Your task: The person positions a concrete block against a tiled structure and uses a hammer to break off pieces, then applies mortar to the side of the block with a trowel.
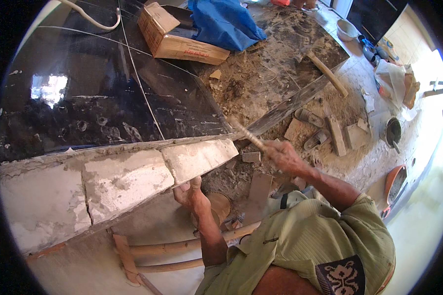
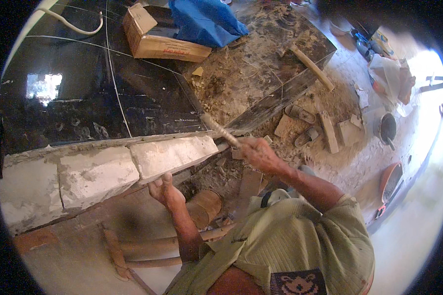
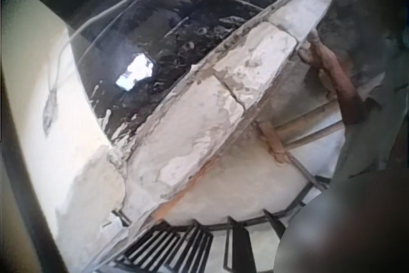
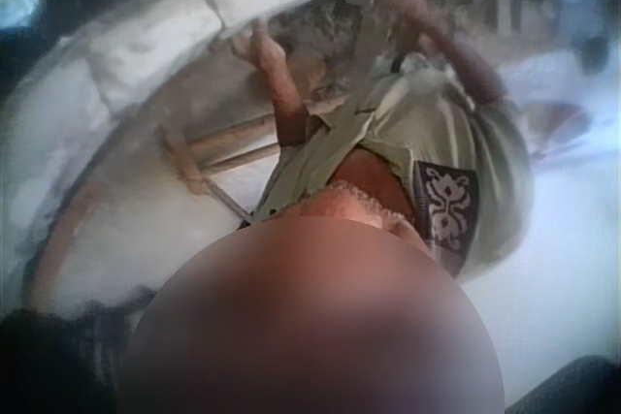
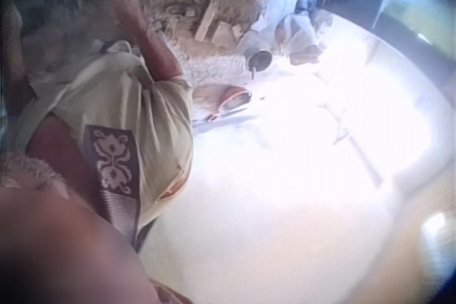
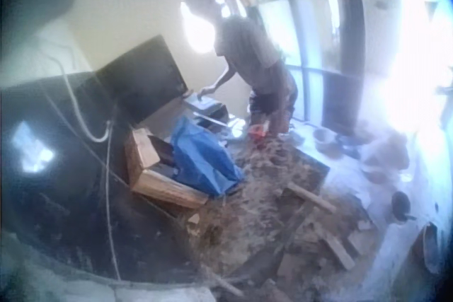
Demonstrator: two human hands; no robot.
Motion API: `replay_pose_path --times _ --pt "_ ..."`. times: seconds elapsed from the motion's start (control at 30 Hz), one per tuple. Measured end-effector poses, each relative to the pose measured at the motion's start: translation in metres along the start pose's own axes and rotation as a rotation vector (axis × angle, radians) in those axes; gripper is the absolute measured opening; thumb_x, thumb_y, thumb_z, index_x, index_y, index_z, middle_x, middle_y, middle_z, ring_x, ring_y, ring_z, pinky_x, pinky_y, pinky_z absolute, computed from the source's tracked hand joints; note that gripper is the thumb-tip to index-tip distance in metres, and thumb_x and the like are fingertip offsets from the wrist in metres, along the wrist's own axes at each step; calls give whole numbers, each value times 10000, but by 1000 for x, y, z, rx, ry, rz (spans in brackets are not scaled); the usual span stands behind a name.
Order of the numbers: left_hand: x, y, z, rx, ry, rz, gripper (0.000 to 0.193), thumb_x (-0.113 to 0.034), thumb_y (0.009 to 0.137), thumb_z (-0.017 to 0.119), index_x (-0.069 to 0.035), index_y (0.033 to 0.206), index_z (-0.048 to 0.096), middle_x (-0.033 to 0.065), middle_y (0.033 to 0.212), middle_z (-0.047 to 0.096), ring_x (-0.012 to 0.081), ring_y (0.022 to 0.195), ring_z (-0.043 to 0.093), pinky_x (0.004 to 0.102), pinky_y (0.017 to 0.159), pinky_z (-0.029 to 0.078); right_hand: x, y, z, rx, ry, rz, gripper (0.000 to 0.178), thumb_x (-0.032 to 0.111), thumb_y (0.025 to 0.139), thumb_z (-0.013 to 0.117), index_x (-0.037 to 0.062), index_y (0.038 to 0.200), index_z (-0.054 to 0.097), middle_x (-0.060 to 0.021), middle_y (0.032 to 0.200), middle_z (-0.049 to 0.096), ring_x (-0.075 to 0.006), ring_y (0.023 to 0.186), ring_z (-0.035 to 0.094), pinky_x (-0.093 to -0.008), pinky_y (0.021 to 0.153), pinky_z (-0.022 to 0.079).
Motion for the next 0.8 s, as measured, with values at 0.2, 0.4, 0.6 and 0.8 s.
replay_pose_path --times 0.2,0.4,0.6,0.8 --pt "8 -2 -12 -18 3 -22 739 -159 705 842 32 1313 469 136 1323 519 256 1214 490 410 1051 372 24 14 -48 -256 -207 -170 364 231 946 505 -32 1185 584 -47 838 621 -118 756 548 -292 665 469" --pt "19 -5 -11 -27 179 8 576 -239 827 707 45 1274 480 170 1327 504 285 1222 469 411 1054 330 33 -10 -73 -359 -62 -167 371 257 962 537 -21 1200 600 -4 928 606 -89 805 533 -228 702 453" --pt "63 -13 -51 -288 624 40 535 -384 898 625 77 1157 551 227 1204 538 322 1090 511 429 961 403 -22 -56 -95 -540 -348 -122 368 284 946 533 5 1171 611 -155 924 665 -244 875 623 -352 793 490" --pt "25 -20 -18 -73 649 81 623 -413 912 578 94 1262 490 249 1299 467 331 1179 489 421 1029 371 -41 -136 -142 -675 -15 105 346 245 927 527 -4 1148 620 -78 817 618 -146 755 564 -297 678 464"
Point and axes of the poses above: each hand's wrist, its own y-axis towards the middle knuckle, its own z-axis out of the palm, x = y × z, the point moved 2 cm from there along y, towards the middle knuckle
